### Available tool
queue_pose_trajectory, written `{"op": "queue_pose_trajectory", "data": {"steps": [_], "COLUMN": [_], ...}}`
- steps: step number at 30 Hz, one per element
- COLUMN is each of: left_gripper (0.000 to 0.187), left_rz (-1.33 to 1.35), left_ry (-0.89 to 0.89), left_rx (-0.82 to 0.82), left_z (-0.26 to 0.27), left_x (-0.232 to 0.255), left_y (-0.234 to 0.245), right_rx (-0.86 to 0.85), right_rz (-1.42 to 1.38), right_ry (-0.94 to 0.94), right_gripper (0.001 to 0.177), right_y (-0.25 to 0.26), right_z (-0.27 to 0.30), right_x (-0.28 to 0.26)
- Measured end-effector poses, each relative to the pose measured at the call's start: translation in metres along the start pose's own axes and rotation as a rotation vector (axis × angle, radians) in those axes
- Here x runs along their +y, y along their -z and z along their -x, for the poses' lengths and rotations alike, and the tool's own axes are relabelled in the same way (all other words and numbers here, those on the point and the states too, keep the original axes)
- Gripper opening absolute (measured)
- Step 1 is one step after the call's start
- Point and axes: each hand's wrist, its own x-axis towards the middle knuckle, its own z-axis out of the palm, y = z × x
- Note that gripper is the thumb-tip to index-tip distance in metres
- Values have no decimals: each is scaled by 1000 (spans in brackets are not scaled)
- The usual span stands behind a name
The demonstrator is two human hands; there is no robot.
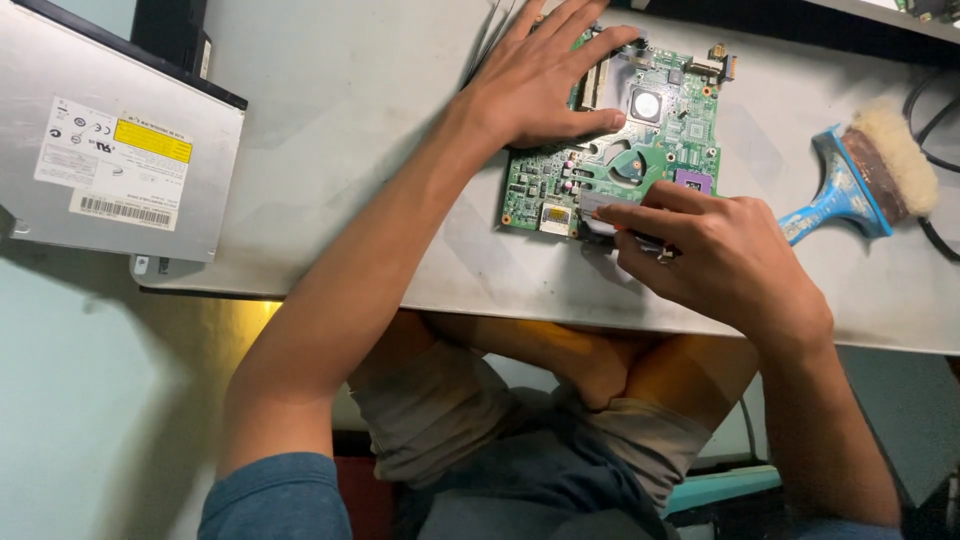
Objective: The person uses a screwdriver to adjust a component on a laptop motherboard, then uses a brush to clean dust from the board's surface. The person works at a desk with various tools and parts visible.
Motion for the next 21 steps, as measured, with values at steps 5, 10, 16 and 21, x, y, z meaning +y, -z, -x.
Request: {"op": "queue_pose_trajectory", "data": {"steps": [5, 10, 16, 21], "left_gripper": [90, 90, 89, 88], "left_rz": [-15, -18, -7, 5], "left_ry": [-12, -3, -24, -17], "left_rx": [10, 6, 42, 35], "left_z": [-2, -3, -3, -1], "left_x": [-3, -5, -3, -4], "left_y": [-5, -6, -7, -6], "right_rx": [14, -4, 23, 33], "right_rz": [30, 12, 68, 74], "right_ry": [23, 11, 28, 23], "right_gripper": [28, 33, 31, 34], "right_y": [-5, -3, -3, -4], "right_z": [-1, 5, 7, 13], "right_x": [-3, -4, -13, -17]}}
